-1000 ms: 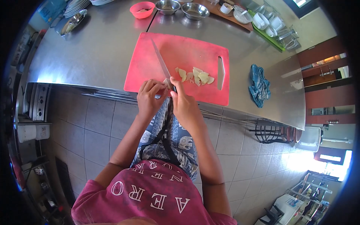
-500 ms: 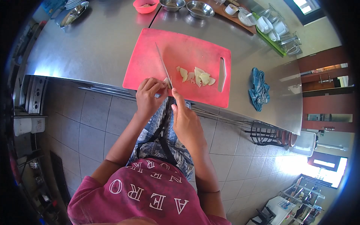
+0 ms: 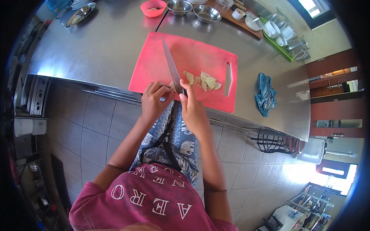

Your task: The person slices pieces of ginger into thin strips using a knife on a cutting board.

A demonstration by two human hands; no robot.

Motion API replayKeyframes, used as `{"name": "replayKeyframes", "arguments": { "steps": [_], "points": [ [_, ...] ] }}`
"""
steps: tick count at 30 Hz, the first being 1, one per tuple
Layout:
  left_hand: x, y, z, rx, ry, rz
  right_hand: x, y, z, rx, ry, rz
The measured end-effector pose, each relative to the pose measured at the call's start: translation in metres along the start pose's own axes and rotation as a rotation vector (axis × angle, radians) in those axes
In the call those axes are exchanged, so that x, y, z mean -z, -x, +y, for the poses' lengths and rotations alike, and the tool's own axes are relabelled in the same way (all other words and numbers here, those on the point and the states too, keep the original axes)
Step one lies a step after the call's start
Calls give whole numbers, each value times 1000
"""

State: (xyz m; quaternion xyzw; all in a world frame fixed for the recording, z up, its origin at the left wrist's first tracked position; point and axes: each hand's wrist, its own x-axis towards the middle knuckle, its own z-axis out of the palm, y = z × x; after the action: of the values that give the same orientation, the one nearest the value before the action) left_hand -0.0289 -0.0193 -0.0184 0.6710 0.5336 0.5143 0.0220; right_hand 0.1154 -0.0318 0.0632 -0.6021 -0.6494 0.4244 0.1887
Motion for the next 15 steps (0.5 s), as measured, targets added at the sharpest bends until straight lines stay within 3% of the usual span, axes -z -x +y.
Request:
{"name": "replayKeyframes", "arguments": {
  "steps": [4, 15],
  "points": [
    [1, 0, -1, 3, 3, -17, -7, 18, -1, 199, 186, 129],
    [1, -2, 0, -3, -12, 6, -10, 35, -10, 145, 254, 110]
  ]
}}
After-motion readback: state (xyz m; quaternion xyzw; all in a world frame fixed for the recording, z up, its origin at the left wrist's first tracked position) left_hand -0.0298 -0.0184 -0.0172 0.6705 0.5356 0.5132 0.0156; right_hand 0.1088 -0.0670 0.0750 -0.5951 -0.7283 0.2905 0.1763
